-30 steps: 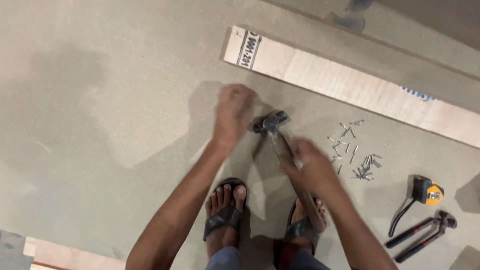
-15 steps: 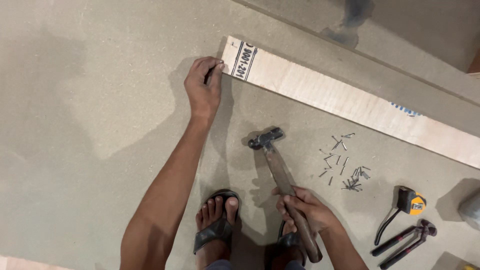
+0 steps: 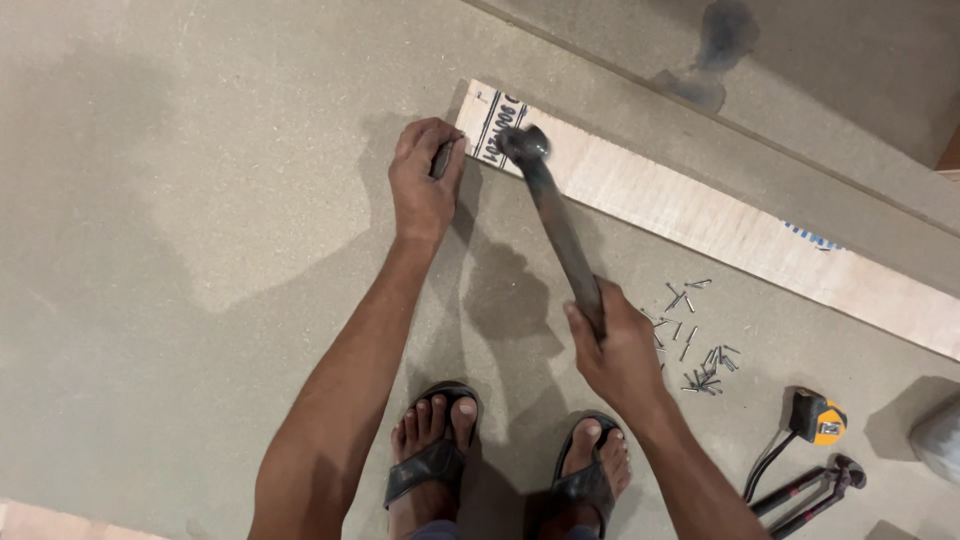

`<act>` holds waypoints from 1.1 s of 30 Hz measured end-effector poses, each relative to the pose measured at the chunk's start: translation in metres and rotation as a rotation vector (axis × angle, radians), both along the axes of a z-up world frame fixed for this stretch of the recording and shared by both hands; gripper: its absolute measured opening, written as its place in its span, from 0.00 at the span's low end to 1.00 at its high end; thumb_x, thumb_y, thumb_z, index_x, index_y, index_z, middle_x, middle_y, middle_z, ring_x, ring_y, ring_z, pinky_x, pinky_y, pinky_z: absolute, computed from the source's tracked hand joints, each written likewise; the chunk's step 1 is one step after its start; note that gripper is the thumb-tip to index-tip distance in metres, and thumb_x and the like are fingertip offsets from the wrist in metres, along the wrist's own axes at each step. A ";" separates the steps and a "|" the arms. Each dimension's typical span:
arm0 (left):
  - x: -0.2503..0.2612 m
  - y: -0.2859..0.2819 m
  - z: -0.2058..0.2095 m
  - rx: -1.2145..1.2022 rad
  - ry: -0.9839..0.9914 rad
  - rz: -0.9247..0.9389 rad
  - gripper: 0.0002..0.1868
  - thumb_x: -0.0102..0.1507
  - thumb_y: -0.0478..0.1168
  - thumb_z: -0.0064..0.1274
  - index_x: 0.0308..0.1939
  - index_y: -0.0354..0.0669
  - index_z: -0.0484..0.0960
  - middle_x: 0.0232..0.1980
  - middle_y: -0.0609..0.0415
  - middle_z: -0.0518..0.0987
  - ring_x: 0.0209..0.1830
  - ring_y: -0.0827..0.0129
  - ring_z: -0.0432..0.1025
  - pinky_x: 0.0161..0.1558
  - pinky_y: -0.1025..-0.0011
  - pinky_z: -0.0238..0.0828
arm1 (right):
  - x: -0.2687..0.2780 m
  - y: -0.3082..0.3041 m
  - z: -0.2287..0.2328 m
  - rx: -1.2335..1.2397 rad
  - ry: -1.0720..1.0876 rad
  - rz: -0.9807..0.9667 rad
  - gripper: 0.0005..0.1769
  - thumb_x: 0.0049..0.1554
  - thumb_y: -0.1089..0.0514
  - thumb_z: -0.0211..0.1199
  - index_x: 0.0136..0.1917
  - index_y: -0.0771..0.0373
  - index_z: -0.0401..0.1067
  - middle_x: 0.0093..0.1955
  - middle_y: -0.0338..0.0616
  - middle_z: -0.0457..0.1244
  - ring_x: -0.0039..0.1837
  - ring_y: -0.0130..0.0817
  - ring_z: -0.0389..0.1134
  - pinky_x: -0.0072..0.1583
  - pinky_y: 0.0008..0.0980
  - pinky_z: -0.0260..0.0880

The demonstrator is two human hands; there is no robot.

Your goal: The person hammers a series of nails into a wooden board while sitting on the floor.

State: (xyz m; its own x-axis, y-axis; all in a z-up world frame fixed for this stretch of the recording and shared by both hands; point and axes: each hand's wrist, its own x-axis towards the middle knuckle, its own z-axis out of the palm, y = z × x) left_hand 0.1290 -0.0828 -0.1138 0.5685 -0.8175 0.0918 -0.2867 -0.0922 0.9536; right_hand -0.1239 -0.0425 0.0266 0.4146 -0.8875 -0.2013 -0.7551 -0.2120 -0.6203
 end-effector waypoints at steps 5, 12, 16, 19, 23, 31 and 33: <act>0.000 -0.002 0.000 0.019 -0.012 -0.006 0.06 0.65 0.30 0.60 0.45 0.31 0.82 0.53 0.48 0.78 0.51 0.63 0.76 0.55 0.68 0.77 | 0.019 -0.021 0.015 -0.014 -0.013 0.102 0.21 0.63 0.60 0.58 0.66 0.73 0.61 0.33 0.52 0.67 0.30 0.39 0.71 0.31 0.40 0.66; 0.000 0.000 -0.003 -0.032 -0.073 0.012 0.06 0.64 0.29 0.60 0.45 0.31 0.82 0.53 0.47 0.78 0.53 0.59 0.76 0.56 0.66 0.76 | 0.038 -0.028 -0.001 -0.058 0.087 0.131 0.21 0.65 0.57 0.58 0.64 0.74 0.61 0.31 0.56 0.66 0.31 0.46 0.70 0.32 0.40 0.67; 0.000 -0.002 -0.001 0.023 -0.058 -0.012 0.07 0.65 0.29 0.60 0.46 0.31 0.82 0.53 0.48 0.79 0.52 0.61 0.77 0.58 0.66 0.75 | 0.039 -0.035 0.002 0.164 0.228 0.081 0.17 0.65 0.56 0.55 0.61 0.72 0.62 0.30 0.54 0.66 0.28 0.44 0.71 0.30 0.42 0.66; -0.001 -0.001 -0.002 -0.011 -0.016 -0.007 0.06 0.64 0.30 0.60 0.44 0.32 0.82 0.53 0.48 0.78 0.54 0.61 0.76 0.59 0.67 0.76 | 0.031 -0.021 0.013 -0.057 -0.008 0.075 0.18 0.65 0.58 0.55 0.61 0.75 0.62 0.29 0.54 0.66 0.29 0.42 0.71 0.30 0.40 0.67; 0.003 -0.002 -0.003 0.021 -0.093 -0.007 0.05 0.65 0.30 0.60 0.44 0.32 0.83 0.53 0.49 0.79 0.53 0.62 0.76 0.58 0.67 0.75 | 0.025 -0.017 -0.004 -0.057 -0.136 0.075 0.18 0.63 0.58 0.56 0.59 0.76 0.60 0.28 0.51 0.65 0.30 0.39 0.72 0.31 0.37 0.68; 0.001 0.000 -0.006 0.113 -0.062 -0.033 0.09 0.68 0.32 0.61 0.51 0.34 0.81 0.57 0.51 0.78 0.59 0.62 0.75 0.66 0.67 0.74 | 0.017 -0.029 -0.010 0.006 0.089 0.023 0.14 0.64 0.59 0.59 0.57 0.73 0.64 0.29 0.52 0.64 0.28 0.43 0.69 0.32 0.40 0.64; 0.000 -0.002 -0.006 0.111 -0.112 -0.007 0.21 0.63 0.36 0.67 0.56 0.33 0.76 0.61 0.47 0.72 0.63 0.56 0.67 0.68 0.63 0.67 | 0.010 -0.009 -0.005 -0.076 -0.031 0.008 0.15 0.64 0.59 0.59 0.58 0.73 0.63 0.28 0.51 0.64 0.28 0.43 0.70 0.31 0.40 0.65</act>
